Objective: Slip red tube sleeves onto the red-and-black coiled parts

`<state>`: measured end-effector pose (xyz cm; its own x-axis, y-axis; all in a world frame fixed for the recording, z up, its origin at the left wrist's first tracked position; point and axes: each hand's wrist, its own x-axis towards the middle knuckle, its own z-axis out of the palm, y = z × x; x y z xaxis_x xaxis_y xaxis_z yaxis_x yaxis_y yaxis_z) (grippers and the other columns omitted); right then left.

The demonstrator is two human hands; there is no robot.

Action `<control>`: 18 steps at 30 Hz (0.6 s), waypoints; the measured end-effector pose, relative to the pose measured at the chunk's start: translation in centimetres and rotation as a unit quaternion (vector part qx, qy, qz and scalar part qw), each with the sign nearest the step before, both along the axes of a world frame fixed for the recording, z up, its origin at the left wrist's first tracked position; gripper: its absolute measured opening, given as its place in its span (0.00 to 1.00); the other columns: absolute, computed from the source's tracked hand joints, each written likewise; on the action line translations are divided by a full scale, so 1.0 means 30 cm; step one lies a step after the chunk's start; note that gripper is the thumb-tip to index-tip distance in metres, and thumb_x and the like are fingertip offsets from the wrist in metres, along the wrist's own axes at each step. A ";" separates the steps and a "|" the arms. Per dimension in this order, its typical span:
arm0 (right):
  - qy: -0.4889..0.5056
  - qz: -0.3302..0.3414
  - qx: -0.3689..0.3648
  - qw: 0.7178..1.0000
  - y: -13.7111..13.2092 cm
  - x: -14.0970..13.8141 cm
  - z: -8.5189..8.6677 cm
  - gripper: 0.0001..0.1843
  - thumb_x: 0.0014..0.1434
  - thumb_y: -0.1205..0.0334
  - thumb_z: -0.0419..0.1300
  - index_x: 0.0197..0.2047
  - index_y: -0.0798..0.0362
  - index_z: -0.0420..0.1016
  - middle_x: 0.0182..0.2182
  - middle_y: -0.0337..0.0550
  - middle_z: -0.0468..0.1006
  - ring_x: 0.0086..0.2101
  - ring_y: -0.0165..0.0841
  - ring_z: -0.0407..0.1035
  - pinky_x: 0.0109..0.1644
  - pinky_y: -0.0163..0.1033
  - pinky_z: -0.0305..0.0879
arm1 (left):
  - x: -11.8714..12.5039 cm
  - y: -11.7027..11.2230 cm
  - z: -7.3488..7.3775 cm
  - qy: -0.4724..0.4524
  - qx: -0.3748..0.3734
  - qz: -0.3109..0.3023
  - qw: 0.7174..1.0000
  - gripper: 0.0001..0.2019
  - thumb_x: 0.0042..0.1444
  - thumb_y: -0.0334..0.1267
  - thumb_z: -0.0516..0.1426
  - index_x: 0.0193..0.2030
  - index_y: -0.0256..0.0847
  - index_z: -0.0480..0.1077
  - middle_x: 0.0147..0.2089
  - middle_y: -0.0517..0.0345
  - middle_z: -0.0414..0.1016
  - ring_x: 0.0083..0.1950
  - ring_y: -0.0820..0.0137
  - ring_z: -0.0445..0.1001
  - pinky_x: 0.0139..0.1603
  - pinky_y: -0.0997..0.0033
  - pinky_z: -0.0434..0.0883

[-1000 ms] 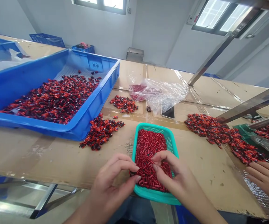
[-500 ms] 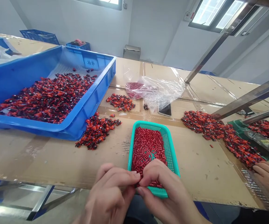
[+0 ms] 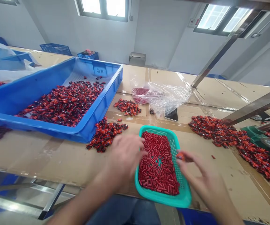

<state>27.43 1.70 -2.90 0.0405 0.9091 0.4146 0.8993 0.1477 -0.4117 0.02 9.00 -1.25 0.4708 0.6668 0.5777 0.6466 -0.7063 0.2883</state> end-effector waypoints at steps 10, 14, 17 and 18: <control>-0.133 -0.143 0.083 0.977 0.085 0.276 -0.076 0.30 0.69 0.42 0.49 0.43 0.57 0.82 0.32 0.62 0.77 0.36 0.55 0.71 0.43 0.65 0.69 | -0.055 0.368 -0.133 0.161 -0.025 0.069 0.984 0.09 0.69 0.41 0.62 0.46 0.38 0.76 0.49 0.53 0.80 0.52 0.61 0.79 0.58 0.49 0.75; -0.115 0.010 0.082 0.990 0.043 0.049 -0.015 0.16 0.74 0.54 0.52 0.53 0.48 0.78 0.44 0.51 0.82 0.45 0.44 0.76 0.51 0.49 0.74 | -0.056 0.330 -0.119 0.130 -0.002 0.049 0.990 0.05 0.70 0.36 0.59 0.47 0.38 0.75 0.44 0.55 0.79 0.46 0.63 0.79 0.54 0.53 0.76; -0.051 0.165 0.020 0.985 0.005 -0.136 0.047 0.10 0.72 0.65 0.56 0.53 0.49 0.77 0.44 0.46 0.83 0.45 0.39 0.76 0.50 0.46 0.75 | -0.056 0.258 -0.081 0.057 0.017 0.010 0.998 0.08 0.71 0.31 0.52 0.48 0.41 0.74 0.47 0.52 0.77 0.48 0.62 0.78 0.52 0.59 0.75; -0.029 0.191 0.017 0.981 -0.003 -0.181 0.065 0.10 0.71 0.68 0.57 0.51 0.50 0.77 0.42 0.45 0.84 0.43 0.39 0.76 0.49 0.46 0.75 | -0.061 0.230 -0.070 0.026 0.023 -0.006 0.999 0.09 0.72 0.32 0.52 0.48 0.42 0.73 0.47 0.51 0.76 0.50 0.62 0.78 0.52 0.61 0.75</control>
<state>22.00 1.62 -0.97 -0.3245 0.8394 0.4360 0.7978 0.4905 -0.3505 -1.83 15.89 -3.36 0.5079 0.6347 0.5824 0.6516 -0.7253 0.2222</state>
